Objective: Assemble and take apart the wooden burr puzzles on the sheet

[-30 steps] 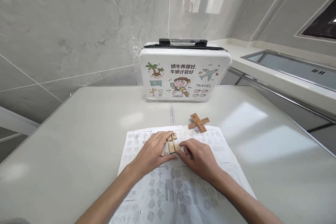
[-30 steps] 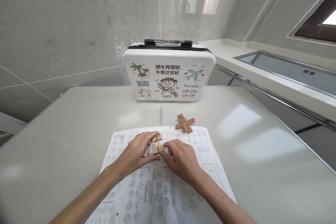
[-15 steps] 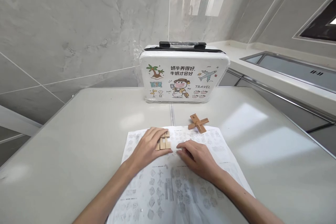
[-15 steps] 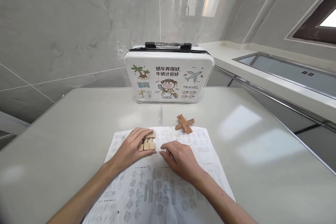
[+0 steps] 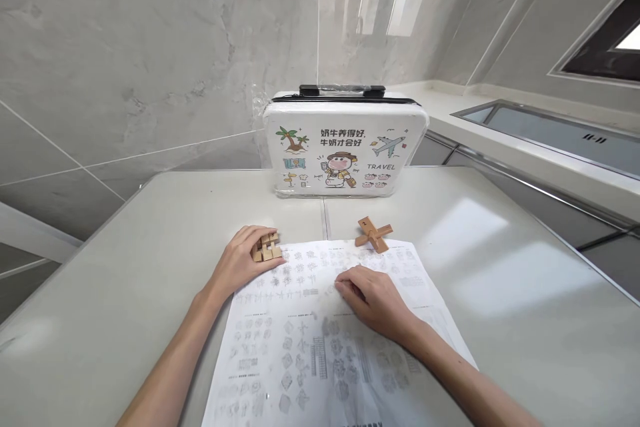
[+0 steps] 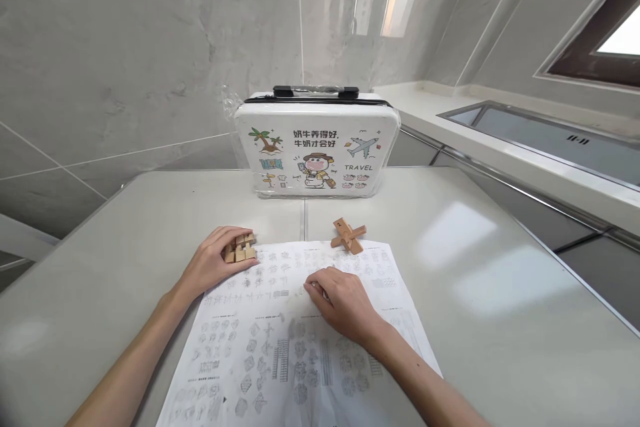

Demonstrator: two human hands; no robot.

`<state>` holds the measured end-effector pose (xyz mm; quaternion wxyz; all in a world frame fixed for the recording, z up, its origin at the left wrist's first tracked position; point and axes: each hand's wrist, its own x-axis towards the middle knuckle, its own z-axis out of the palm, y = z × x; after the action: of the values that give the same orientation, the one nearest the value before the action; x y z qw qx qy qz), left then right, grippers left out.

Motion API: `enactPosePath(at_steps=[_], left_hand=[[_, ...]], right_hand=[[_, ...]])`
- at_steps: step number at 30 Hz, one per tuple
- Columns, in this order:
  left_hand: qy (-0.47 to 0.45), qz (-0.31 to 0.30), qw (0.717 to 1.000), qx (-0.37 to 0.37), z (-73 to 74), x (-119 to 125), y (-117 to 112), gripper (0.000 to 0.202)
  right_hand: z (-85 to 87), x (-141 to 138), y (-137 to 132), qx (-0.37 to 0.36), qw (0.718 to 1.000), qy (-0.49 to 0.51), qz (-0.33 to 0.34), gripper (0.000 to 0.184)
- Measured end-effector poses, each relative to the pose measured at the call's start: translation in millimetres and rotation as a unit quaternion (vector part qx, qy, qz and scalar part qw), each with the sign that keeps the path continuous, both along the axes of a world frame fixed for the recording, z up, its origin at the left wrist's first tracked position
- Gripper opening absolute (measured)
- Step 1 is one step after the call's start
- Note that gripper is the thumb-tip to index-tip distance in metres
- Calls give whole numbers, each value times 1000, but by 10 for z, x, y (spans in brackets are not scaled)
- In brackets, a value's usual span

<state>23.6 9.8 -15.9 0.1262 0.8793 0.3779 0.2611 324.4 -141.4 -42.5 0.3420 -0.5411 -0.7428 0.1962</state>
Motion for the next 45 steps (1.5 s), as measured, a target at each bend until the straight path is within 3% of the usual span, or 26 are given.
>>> enactPosePath(at_steps=[14, 21, 26, 29, 32, 34, 37, 41, 43, 45], left_hand=[[15, 9, 999, -37, 26, -48, 32, 60], [31, -2, 999, 45, 113, 66, -82, 67], [-8, -27, 994, 103, 167, 303, -289, 41], [-12, -79, 990, 113, 151, 453, -428, 27], [-10, -136, 984, 111, 126, 571, -544, 13], [-5, -158, 982, 106, 112, 627, -601, 7], [4, -175, 979, 103, 92, 679, -651, 10], [11, -189, 976, 103, 66, 701, -667, 13], [13, -193, 976, 102, 58, 701, -667, 13], [16, -192, 976, 99, 53, 700, -668, 14]], right_hand=[[8, 5, 5, 1, 1000, 0, -4, 21], [22, 1, 2, -13, 1000, 17, -10, 25], [81, 11, 24, -95, 985, 136, -39, 32], [100, 56, 66, -197, 926, 318, -51, 38], [78, 143, 128, -290, 813, 503, -52, 46], [43, 210, 173, -317, 745, 584, -53, 48], [-8, 294, 229, -319, 682, 657, -40, 45], [-25, 348, 268, -303, 630, 715, -21, 32], [-16, 355, 272, -292, 629, 720, -19, 25], [0, 348, 267, -284, 649, 706, -19, 22]])
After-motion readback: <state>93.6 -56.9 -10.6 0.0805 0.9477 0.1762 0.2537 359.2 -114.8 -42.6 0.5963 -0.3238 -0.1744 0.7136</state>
